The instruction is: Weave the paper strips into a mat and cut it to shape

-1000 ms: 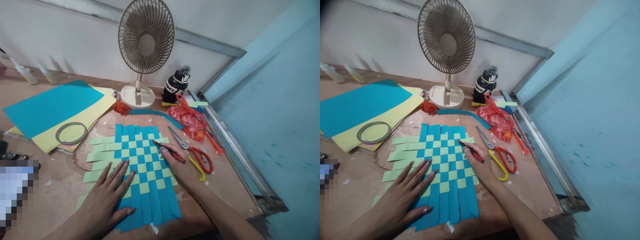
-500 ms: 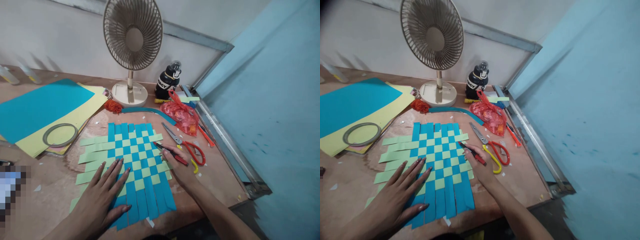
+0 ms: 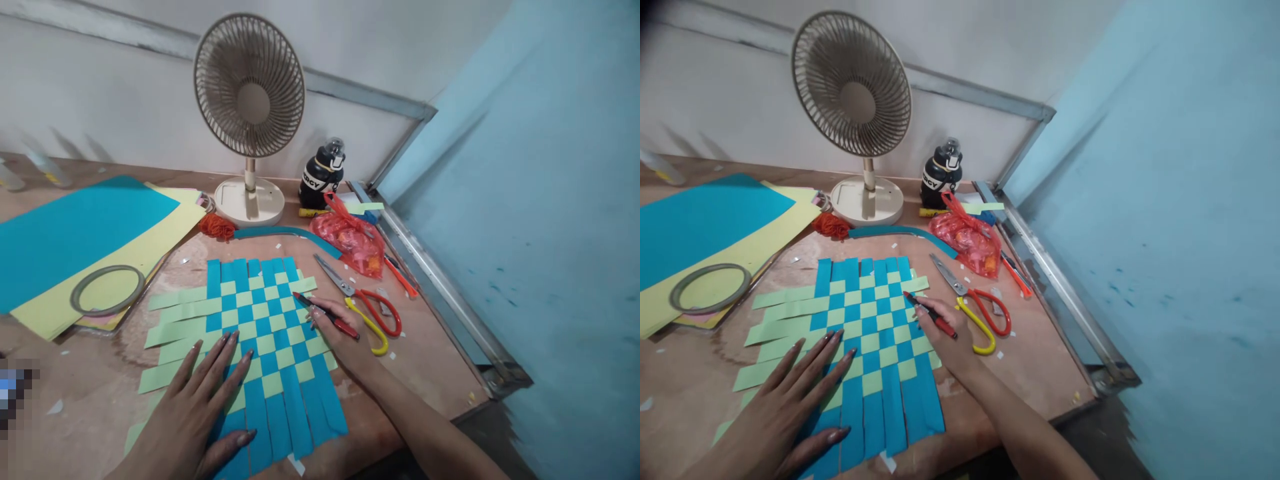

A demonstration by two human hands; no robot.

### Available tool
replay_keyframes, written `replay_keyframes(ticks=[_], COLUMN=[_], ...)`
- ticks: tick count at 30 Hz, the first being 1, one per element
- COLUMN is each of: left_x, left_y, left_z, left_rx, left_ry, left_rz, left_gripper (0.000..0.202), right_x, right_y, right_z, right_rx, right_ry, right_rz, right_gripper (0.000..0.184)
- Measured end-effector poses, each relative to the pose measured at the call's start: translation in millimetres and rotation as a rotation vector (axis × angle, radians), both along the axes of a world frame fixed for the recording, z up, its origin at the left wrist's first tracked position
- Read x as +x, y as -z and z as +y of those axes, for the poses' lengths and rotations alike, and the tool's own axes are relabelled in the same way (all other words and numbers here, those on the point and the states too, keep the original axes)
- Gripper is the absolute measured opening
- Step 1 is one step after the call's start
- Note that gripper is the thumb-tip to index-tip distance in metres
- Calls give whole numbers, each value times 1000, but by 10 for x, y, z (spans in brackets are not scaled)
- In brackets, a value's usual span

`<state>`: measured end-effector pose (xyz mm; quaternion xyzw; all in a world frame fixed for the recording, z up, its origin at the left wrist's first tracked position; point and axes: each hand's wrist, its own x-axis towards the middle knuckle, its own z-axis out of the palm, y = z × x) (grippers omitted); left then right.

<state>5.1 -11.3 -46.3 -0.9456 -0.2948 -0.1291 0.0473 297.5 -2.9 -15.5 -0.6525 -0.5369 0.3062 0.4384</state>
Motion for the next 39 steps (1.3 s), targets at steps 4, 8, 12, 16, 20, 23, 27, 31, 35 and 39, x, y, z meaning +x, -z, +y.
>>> replay_keyframes(ticks=[4, 8, 12, 16, 20, 23, 27, 31, 35, 39], left_x=[-7, -8, -4, -3, -3, -4, -6, -11, -10, -4], left_y=[13, 17, 7, -5, -6, -5, -6, -7, -5, -3], left_z=[7, -32, -50, -41, -36, -32, -28, -38, -47, -44], left_rx=[21, -20, -48, -49, -47, -49, -41, -48, -60, -54], left_ry=[2, -37, -50, -40, -36, -25, -21, -29, -37, -33], left_rz=[2, 29, 39, 41, 26, 18, 18, 25, 21, 26], left_gripper=[89, 91, 91, 92, 92, 92, 92, 91, 90, 92], right_x=[36, 101, 144, 145, 124, 104, 91, 87, 71, 58], right_y=[47, 87, 113, 143, 125, 90, 68, 66, 40, 25], right_z=[-9, 15, 33, 25, 15, 14, 19, 25, 27, 33], right_rx=[68, 77, 59, 114, 152, 151, 159, 155, 133, 137], right_ry=[-32, -4, 44, -1, -46, -69, -92, -99, -135, -147], right_rz=[-73, -52, -30, -92, -173, -178, -169, -176, -162, -157], right_gripper=[26, 29, 31, 28, 24, 24, 24, 25, 26, 26])
